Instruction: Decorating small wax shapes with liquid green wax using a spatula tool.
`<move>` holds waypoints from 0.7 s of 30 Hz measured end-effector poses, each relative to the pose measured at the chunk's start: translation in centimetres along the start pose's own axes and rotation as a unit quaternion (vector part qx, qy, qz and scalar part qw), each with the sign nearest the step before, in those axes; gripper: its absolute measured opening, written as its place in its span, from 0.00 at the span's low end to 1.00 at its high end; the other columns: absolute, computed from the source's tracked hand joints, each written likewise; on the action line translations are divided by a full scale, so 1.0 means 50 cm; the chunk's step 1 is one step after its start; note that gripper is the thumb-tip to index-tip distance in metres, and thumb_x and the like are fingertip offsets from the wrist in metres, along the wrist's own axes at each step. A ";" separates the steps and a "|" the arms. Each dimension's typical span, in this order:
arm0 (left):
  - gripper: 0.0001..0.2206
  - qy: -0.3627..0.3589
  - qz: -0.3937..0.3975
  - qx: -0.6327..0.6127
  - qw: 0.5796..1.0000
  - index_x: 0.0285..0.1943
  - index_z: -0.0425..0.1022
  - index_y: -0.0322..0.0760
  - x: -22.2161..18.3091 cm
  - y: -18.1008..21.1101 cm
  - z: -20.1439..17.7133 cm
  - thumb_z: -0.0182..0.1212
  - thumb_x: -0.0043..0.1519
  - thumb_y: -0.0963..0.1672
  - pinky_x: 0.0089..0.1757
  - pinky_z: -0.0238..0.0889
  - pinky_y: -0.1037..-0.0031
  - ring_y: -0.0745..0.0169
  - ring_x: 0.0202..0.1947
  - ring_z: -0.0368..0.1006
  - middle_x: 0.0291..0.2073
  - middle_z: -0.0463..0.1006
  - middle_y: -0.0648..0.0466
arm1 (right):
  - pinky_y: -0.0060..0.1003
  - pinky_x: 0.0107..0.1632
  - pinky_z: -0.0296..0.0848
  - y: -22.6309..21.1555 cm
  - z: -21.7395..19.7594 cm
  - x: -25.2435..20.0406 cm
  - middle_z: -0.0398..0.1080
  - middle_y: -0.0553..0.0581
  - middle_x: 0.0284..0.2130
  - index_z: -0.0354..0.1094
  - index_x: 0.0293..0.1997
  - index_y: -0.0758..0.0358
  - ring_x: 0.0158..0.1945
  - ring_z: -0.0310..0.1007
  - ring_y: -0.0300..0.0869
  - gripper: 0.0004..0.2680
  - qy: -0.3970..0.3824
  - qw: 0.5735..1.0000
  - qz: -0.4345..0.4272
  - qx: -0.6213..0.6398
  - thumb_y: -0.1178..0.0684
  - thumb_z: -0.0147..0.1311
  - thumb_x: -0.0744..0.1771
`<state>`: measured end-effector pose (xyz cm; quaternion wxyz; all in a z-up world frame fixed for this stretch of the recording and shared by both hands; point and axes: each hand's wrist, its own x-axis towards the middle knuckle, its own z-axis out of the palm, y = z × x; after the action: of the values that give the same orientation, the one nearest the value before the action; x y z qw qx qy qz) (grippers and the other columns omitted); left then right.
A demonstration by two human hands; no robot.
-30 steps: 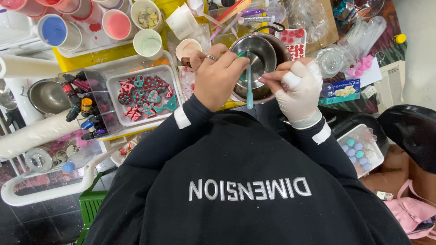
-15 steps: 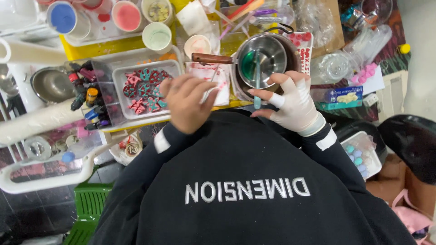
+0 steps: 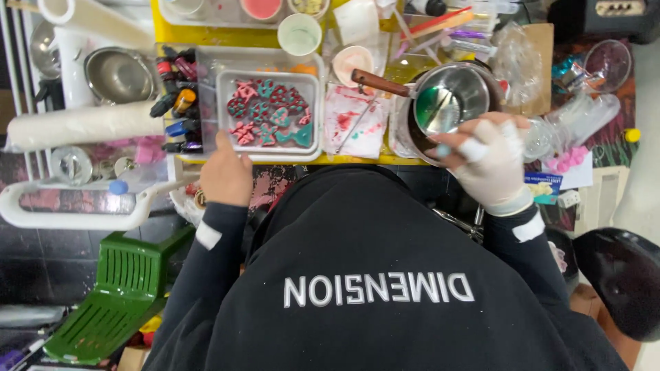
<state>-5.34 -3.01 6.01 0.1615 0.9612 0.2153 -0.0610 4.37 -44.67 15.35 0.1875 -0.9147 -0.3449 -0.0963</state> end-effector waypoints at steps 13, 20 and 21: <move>0.15 -0.010 0.010 0.038 0.999 0.49 0.71 0.29 0.081 -0.043 0.072 0.67 0.58 0.44 0.39 0.70 0.52 0.37 0.37 0.77 0.32 0.80 0.39 | 0.31 0.47 0.70 0.024 -0.064 -0.014 0.75 0.54 0.41 0.71 0.50 0.64 0.43 0.74 0.37 0.07 0.111 0.942 0.253 0.190 0.59 0.63 0.70; 0.12 -0.011 0.039 0.056 0.998 0.43 0.76 0.32 0.107 -0.044 0.083 0.69 0.54 0.43 0.40 0.71 0.55 0.37 0.37 0.78 0.33 0.80 0.39 | 0.29 0.42 0.69 0.087 -0.015 -0.080 0.74 0.58 0.33 0.73 0.48 0.70 0.37 0.73 0.38 0.05 0.125 0.952 0.259 0.107 0.61 0.67 0.72; 0.11 -0.013 0.037 0.063 0.997 0.42 0.76 0.31 0.109 -0.046 0.090 0.70 0.54 0.42 0.41 0.71 0.55 0.38 0.38 0.78 0.34 0.80 0.39 | 0.28 0.44 0.71 0.088 -0.009 -0.082 0.75 0.57 0.35 0.71 0.47 0.70 0.39 0.77 0.37 0.05 0.140 0.946 0.257 0.137 0.62 0.67 0.74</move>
<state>-1.62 -0.42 0.11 0.1052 0.9760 0.1727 -0.0814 4.25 -50.34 13.28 0.3756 -0.9151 -0.0784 -0.1243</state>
